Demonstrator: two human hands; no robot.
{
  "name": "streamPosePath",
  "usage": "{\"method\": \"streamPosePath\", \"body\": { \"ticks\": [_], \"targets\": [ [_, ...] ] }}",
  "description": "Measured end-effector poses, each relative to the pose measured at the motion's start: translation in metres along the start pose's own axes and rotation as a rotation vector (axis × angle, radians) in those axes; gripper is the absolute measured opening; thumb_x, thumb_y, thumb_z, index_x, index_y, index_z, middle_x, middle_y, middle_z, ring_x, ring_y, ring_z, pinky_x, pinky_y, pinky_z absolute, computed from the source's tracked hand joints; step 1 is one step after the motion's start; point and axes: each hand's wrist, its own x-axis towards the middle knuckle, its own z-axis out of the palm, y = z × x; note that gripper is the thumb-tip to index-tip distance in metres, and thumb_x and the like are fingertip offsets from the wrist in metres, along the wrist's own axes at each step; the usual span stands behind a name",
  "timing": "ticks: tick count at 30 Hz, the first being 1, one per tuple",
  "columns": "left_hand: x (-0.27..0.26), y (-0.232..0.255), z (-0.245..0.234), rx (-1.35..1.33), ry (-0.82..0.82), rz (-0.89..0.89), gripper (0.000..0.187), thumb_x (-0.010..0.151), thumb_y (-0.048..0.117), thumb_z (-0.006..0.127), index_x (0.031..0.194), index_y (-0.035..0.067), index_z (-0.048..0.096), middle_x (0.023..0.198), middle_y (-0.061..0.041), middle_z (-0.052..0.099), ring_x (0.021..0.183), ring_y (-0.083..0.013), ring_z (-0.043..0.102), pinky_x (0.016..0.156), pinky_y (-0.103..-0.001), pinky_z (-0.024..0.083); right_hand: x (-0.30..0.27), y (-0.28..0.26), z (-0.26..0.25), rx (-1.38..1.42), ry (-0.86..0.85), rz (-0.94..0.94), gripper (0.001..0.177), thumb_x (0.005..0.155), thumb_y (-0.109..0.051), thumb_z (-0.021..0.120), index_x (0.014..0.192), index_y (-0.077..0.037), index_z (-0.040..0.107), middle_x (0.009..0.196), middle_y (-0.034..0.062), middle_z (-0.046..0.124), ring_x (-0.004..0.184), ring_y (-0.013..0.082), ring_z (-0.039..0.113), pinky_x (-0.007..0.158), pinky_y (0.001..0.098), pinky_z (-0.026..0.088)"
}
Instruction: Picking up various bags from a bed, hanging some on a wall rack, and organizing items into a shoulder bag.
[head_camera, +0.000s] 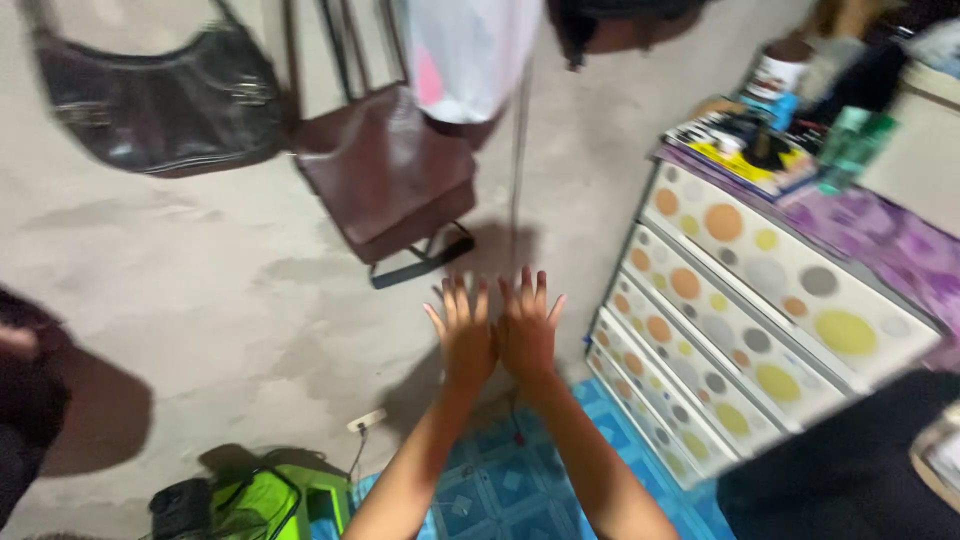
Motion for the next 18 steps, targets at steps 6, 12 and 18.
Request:
{"method": "streamPosePath", "body": {
  "ticks": [6,12,18],
  "targets": [
    [-0.009,0.084,0.016,-0.056,-0.026,0.086,0.071,0.093,0.03,0.063,0.157,0.014,0.039,0.165,-0.023,0.024,0.154,-0.044,0.017,0.113,-0.078,0.012,-0.041,0.068,-0.037,-0.154,0.01,0.128,0.075,0.081,-0.027,0.072,0.15,-0.017,0.044,0.165,0.0194,0.024,0.154,0.0432,0.018,0.115,0.0776,0.014],
    [-0.059,0.209,0.065,-0.358,0.121,0.34,0.063,0.099,0.034,0.059,0.155,0.013,0.041,0.166,-0.023,0.023,0.154,-0.0442,0.019,0.115,-0.079,0.011,-0.127,0.176,-0.094,-0.153,0.209,0.255,0.064,0.092,-0.019,0.061,0.153,-0.022,0.045,0.168,0.018,0.019,0.155,0.044,0.015,0.116,0.0761,0.011],
    [-0.124,0.364,0.094,-0.463,-0.089,0.598,0.065,0.1,0.032,0.055,0.16,0.015,0.036,0.168,-0.024,0.018,0.156,-0.0433,0.017,0.117,-0.076,0.008,-0.245,0.271,-0.186,-0.328,0.272,0.499,0.064,0.093,-0.02,0.061,0.154,-0.021,0.044,0.168,0.0199,0.019,0.155,0.0443,0.015,0.115,0.0764,0.009]
  ]
}}
